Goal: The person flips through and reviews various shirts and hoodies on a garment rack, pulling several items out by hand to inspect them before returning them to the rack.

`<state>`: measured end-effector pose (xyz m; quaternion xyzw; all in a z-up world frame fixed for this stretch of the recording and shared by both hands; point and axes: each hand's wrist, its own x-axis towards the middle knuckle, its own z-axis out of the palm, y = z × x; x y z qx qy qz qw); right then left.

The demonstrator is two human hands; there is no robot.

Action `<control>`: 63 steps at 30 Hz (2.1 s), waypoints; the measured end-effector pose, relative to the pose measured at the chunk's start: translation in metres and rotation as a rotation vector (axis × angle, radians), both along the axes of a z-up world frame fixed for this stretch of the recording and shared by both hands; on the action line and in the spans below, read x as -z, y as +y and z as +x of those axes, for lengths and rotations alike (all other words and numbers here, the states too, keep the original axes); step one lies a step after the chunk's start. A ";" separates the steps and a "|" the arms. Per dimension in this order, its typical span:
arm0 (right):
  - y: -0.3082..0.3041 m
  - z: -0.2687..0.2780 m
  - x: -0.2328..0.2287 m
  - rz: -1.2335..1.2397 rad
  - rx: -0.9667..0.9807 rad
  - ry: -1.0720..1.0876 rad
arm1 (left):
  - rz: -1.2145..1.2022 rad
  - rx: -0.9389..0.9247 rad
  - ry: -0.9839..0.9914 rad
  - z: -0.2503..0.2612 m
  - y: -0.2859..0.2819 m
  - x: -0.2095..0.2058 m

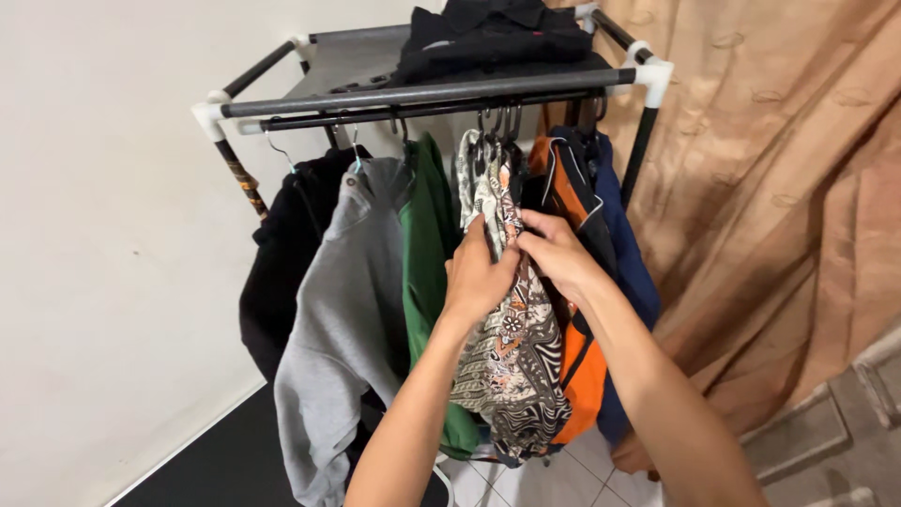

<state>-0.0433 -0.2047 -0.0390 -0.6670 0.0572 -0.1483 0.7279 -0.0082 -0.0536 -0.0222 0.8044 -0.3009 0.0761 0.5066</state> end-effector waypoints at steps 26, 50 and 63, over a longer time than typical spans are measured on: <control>0.129 0.009 0.050 -0.676 0.401 -0.152 | 0.230 -0.372 0.204 0.006 0.118 0.116; 0.057 -0.059 0.118 -0.612 0.211 -0.260 | -0.224 -0.280 0.030 -0.096 0.106 0.141; 0.076 -0.079 0.106 -0.610 0.307 -0.310 | -0.070 -0.440 -0.037 -0.081 0.056 0.128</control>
